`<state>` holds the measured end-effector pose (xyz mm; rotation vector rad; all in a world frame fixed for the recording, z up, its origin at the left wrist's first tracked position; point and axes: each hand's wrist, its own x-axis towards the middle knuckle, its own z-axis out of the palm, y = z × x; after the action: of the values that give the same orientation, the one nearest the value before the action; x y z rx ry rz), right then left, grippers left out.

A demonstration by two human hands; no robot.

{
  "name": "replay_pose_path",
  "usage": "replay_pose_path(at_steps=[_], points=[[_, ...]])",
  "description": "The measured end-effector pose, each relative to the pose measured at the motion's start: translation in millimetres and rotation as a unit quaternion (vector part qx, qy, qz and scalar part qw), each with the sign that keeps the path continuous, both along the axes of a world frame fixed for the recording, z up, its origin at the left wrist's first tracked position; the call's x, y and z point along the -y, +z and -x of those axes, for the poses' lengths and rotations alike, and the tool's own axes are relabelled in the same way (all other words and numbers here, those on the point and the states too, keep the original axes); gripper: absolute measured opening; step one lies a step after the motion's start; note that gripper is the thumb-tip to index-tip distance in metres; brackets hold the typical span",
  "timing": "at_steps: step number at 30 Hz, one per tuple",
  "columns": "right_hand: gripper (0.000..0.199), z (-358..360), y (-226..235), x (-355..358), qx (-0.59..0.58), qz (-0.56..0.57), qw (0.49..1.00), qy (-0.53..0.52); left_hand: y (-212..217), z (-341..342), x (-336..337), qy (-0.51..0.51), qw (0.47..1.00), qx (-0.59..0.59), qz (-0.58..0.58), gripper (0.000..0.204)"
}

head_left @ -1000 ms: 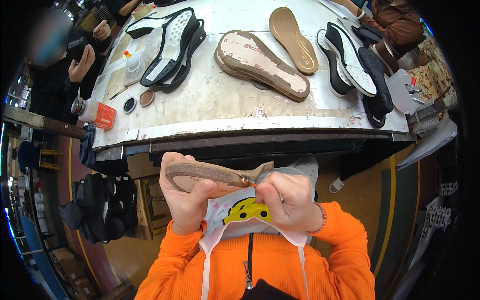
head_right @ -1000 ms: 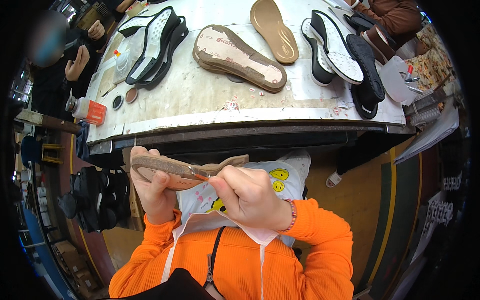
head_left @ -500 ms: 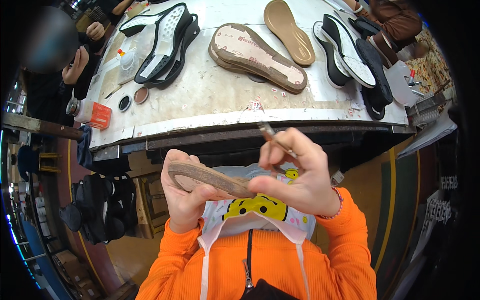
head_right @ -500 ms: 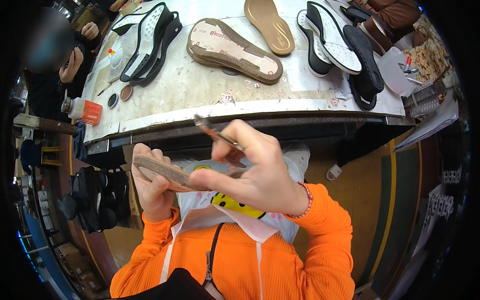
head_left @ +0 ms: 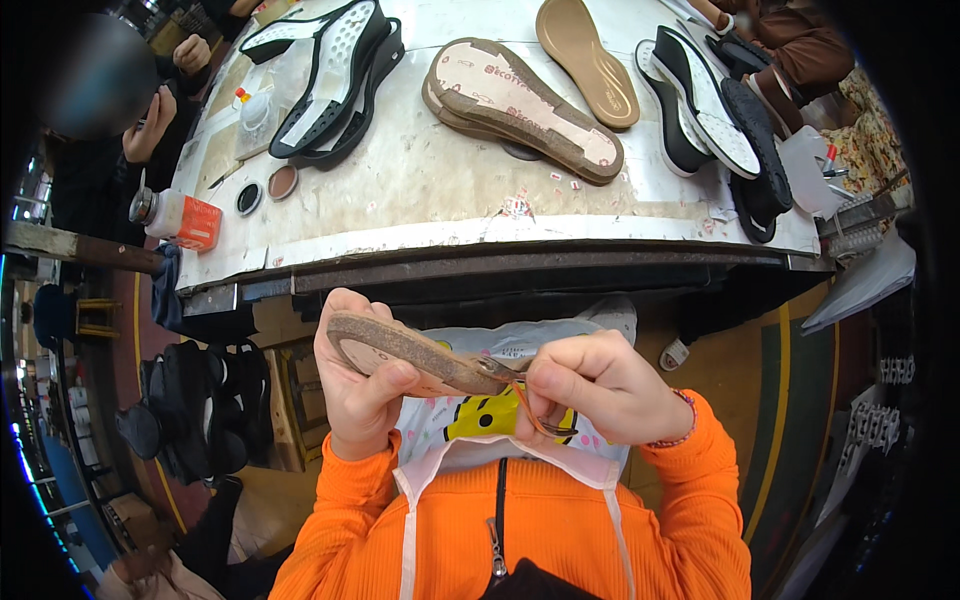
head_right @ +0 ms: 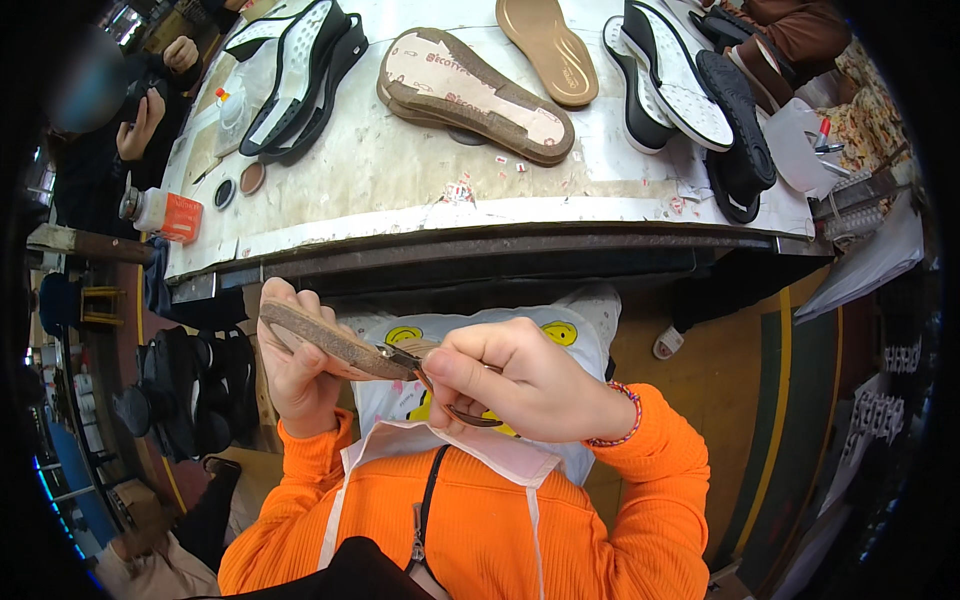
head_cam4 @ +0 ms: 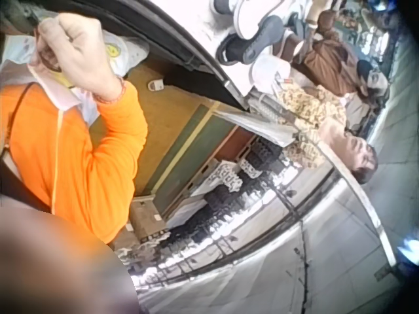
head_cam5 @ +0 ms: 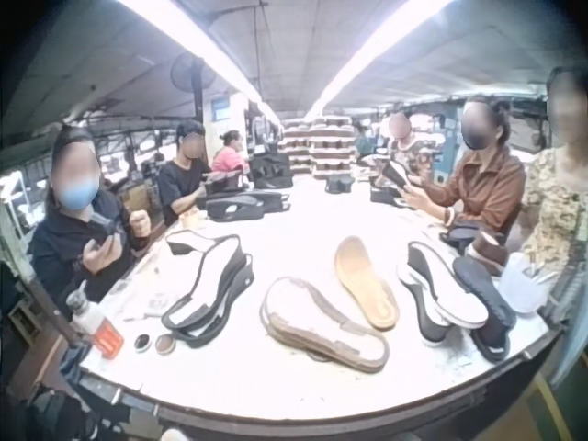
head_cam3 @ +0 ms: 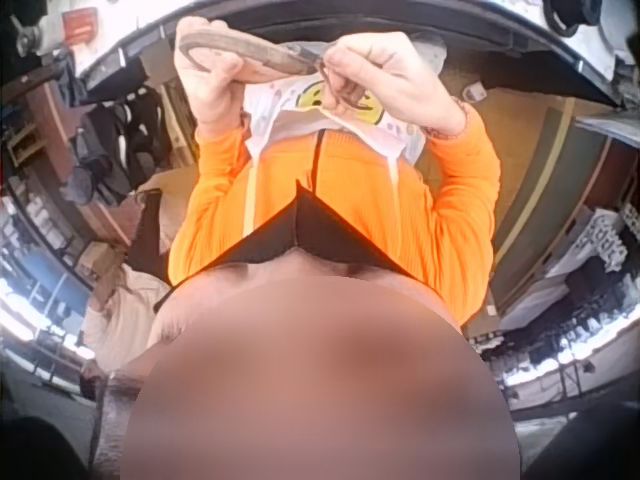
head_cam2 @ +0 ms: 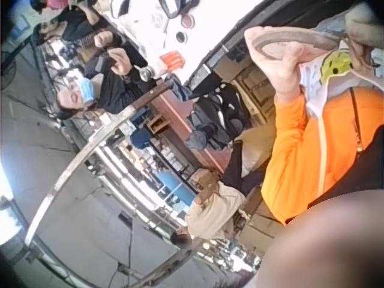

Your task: The person uses a small metal tool to scrape and clean the edge of a shoe sole. They hold the sole in one hand and repeatedly scrape along its perimeter with the tool in the other hand, working on the same sole throughout the clip.

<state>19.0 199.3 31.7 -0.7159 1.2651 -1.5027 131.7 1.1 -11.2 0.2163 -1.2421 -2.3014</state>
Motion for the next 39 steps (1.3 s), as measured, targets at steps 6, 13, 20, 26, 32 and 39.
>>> replay_pose_path(at_steps=[6,13,20,26,32,39], points=[[0.034,0.5,-0.8,3.2,0.058,-0.021,0.998,0.029,1.6,0.3,-0.8,-0.003,1.0,-0.003,0.004,0.048],[0.036,-2.5,-2.1,5.9,0.072,-0.042,0.996,0.026,-5.8,-2.9,4.8,-0.031,0.998,0.0,0.053,0.052],[0.035,-14.1,-12.6,7.5,-0.133,0.007,0.99,-0.043,-3.6,-3.1,6.4,-0.017,0.996,0.004,0.088,0.051],[0.033,-25.0,-22.6,20.1,-0.292,0.112,0.914,-0.259,2.5,0.4,-11.8,0.066,0.997,0.011,0.044,0.048],[0.025,0.8,-13.8,8.6,-0.14,0.17,0.914,-0.341,-0.1,-4.1,-4.9,0.042,0.997,0.048,0.041,0.047],[0.019,-3.1,-20.5,29.4,-0.258,0.036,0.958,-0.119,-3.7,-2.3,-11.4,-0.012,0.999,0.028,0.013,0.048]])
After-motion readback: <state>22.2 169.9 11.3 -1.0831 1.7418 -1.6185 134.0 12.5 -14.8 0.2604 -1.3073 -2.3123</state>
